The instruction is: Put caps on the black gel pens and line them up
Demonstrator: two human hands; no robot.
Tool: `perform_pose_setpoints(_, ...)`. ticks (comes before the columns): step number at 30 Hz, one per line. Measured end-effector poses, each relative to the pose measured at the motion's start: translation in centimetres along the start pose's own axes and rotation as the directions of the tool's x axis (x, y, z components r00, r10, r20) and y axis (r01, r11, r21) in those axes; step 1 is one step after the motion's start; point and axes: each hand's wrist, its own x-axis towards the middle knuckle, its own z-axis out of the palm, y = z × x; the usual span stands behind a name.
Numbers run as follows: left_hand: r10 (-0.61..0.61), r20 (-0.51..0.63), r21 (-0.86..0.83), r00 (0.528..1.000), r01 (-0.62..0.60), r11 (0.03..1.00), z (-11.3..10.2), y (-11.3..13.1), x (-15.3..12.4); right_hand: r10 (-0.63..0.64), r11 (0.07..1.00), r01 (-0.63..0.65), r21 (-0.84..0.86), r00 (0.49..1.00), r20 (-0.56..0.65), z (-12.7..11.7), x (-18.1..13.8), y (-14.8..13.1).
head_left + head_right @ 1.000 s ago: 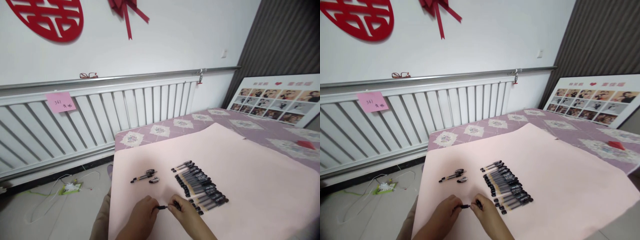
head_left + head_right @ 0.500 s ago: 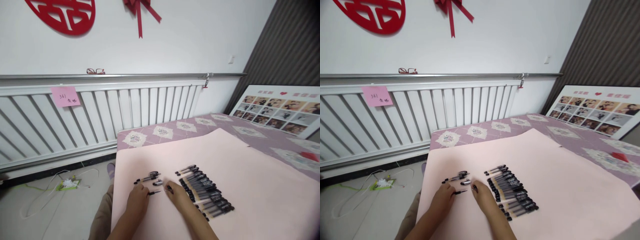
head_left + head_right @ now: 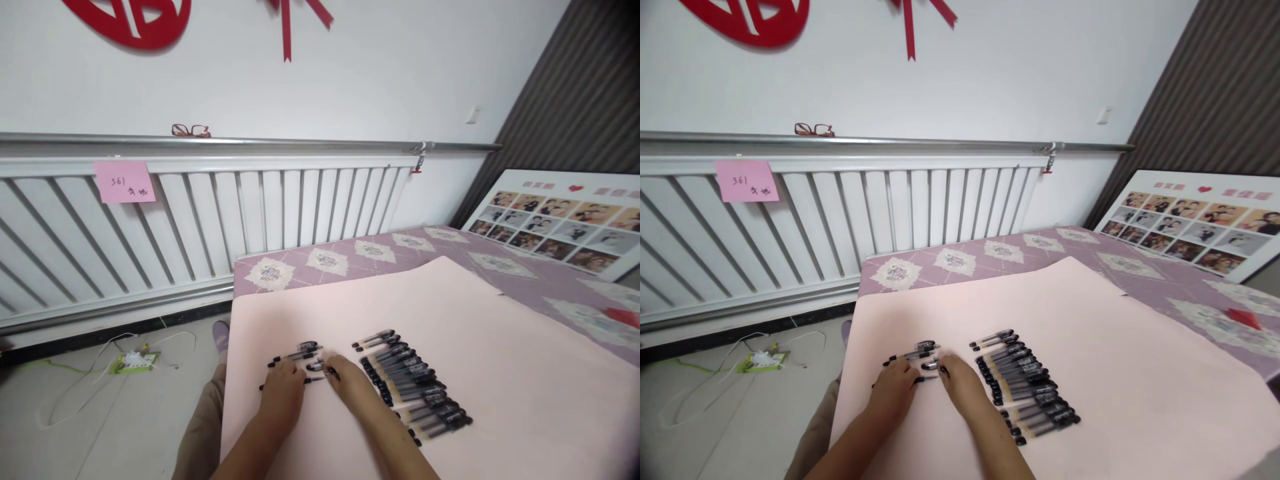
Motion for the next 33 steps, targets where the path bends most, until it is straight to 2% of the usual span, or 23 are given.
perform_pose_setpoints(4,0.036,-0.004,0.012,0.999,-0.036,0.999,0.5,0.5,0.7,-0.007,1.0,0.006,-0.006,1.0,-0.004,0.4,0.8,0.0)
perform_pose_setpoints(12,-0.008,-0.01,0.047,1.0,0.008,0.999,0.7,0.2,1.7,-0.037,0.999,0.037,0.018,0.999,-0.015,0.7,1.2,0.0)
perform_pose_setpoints(17,-0.018,-0.006,0.058,1.0,0.018,0.998,0.7,0.3,1.7,-0.025,1.0,0.026,0.018,1.0,-0.014,0.7,0.5,0.8)
perform_pose_setpoints(33,-0.015,-0.021,0.027,1.0,0.015,1.0,-0.2,0.4,1.0,0.013,1.0,-0.013,0.005,0.999,-0.046,0.6,0.0,0.8)
